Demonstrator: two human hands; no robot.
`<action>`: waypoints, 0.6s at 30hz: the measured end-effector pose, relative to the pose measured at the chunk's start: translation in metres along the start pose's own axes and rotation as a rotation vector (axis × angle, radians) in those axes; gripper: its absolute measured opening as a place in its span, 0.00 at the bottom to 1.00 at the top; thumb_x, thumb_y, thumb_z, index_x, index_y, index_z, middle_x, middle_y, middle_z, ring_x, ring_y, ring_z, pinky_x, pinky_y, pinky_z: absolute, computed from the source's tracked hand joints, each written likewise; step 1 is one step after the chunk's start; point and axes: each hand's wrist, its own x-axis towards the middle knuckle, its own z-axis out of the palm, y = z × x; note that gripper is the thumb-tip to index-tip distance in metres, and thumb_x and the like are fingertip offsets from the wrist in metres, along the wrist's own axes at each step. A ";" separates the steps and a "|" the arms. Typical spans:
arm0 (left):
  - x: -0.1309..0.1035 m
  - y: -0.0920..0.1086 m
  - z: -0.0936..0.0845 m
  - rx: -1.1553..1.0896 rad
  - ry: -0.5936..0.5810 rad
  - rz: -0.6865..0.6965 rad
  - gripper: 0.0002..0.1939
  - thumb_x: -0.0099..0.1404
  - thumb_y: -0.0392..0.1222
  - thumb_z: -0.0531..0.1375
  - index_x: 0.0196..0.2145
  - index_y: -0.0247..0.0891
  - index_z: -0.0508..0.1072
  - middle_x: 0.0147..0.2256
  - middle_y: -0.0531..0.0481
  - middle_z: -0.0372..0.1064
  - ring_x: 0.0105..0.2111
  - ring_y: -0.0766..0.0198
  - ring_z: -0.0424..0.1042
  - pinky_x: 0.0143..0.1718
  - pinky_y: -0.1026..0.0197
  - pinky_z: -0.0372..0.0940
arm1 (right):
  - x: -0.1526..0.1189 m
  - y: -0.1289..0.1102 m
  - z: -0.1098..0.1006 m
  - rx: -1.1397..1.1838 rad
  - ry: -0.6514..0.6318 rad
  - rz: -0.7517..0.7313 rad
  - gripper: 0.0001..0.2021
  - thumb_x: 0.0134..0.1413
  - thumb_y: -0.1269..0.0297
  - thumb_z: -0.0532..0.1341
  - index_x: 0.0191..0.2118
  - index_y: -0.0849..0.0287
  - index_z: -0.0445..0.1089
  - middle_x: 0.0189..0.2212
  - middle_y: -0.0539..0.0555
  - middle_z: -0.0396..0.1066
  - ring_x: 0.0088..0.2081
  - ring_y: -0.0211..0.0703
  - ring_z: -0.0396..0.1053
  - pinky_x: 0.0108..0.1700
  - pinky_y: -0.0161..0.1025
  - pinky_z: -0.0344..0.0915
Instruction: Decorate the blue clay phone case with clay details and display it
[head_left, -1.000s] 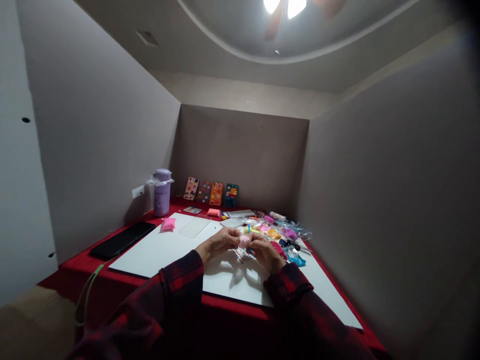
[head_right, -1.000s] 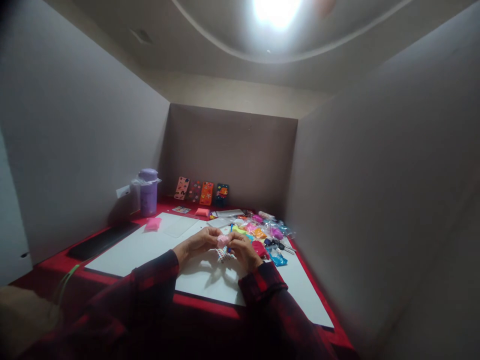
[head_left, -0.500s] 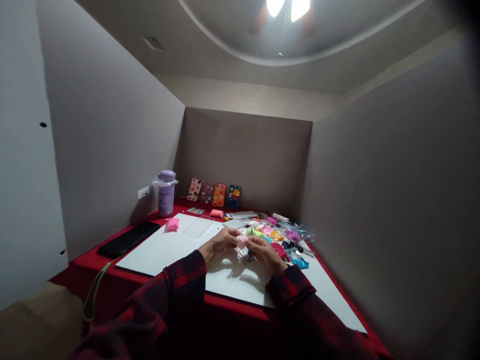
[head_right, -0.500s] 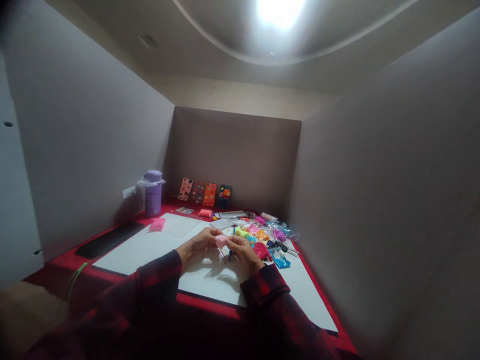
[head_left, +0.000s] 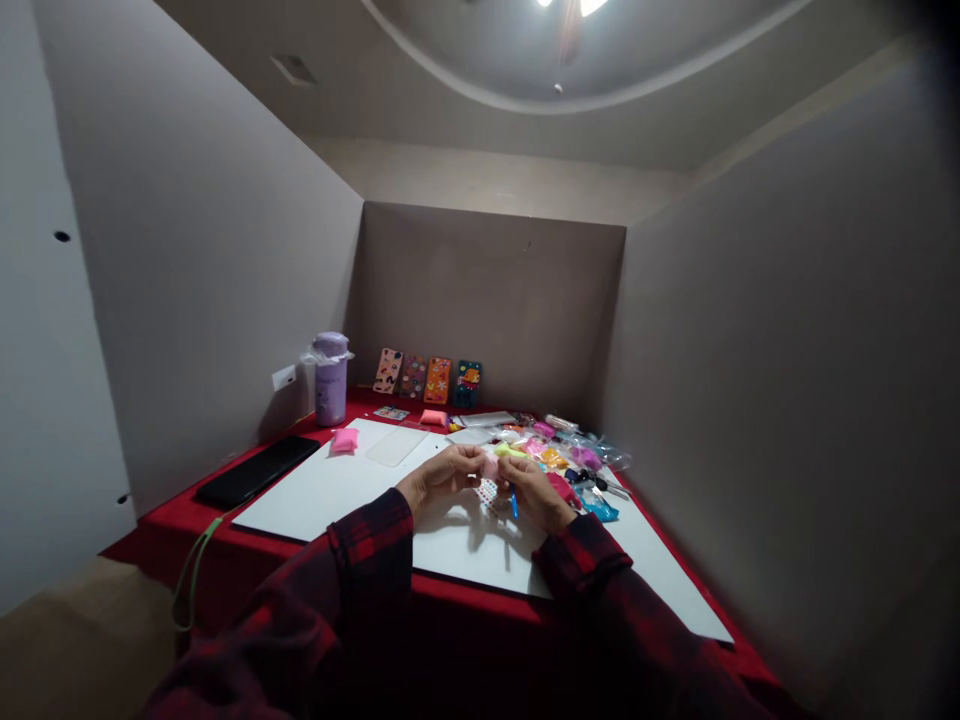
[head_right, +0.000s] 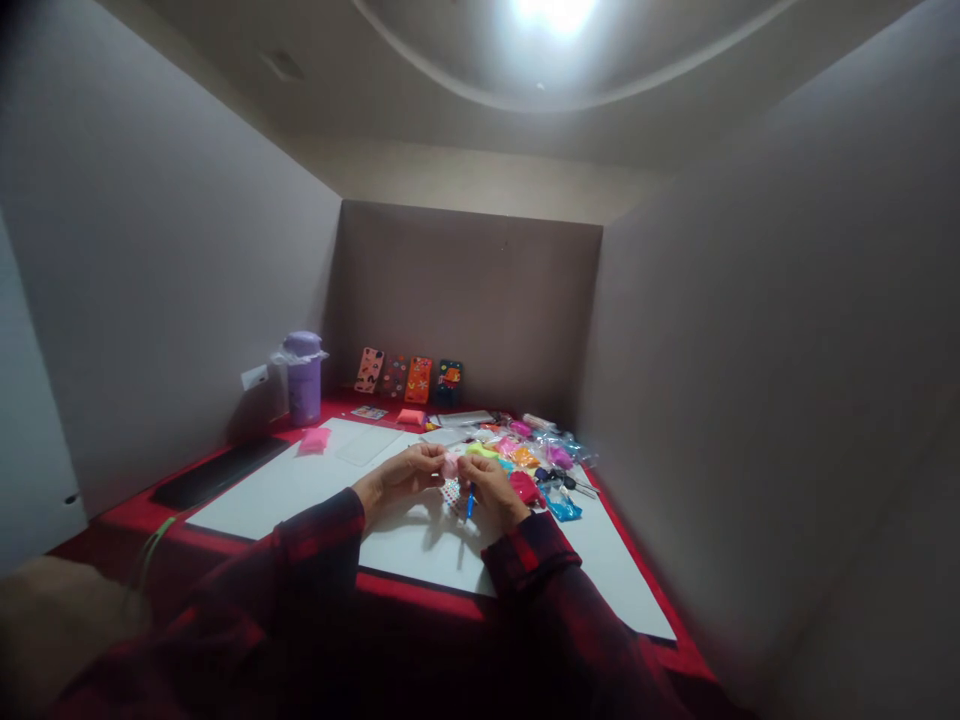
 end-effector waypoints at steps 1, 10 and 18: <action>-0.001 0.001 0.002 -0.006 -0.003 -0.012 0.06 0.63 0.39 0.59 0.30 0.32 0.70 0.29 0.52 0.68 0.28 0.68 0.68 0.31 0.62 0.65 | 0.000 0.001 -0.001 -0.005 0.010 0.005 0.14 0.60 0.58 0.57 0.28 0.63 0.64 0.21 0.43 0.60 0.20 0.28 0.58 0.23 0.29 0.58; -0.003 -0.001 0.006 -0.033 0.072 -0.014 0.11 0.61 0.46 0.61 0.31 0.33 0.70 0.26 0.54 0.65 0.23 0.70 0.64 0.25 0.65 0.60 | 0.004 0.006 -0.008 -0.095 0.160 0.000 0.11 0.60 0.60 0.58 0.36 0.64 0.68 0.28 0.47 0.67 0.25 0.30 0.65 0.27 0.31 0.65; 0.010 -0.006 -0.014 0.031 0.312 0.103 0.13 0.66 0.47 0.55 0.32 0.33 0.68 0.24 0.56 0.63 0.19 0.73 0.60 0.20 0.68 0.59 | 0.006 0.003 -0.028 -0.103 0.376 -0.050 0.13 0.60 0.60 0.57 0.46 0.63 0.66 0.39 0.53 0.69 0.34 0.36 0.69 0.34 0.37 0.69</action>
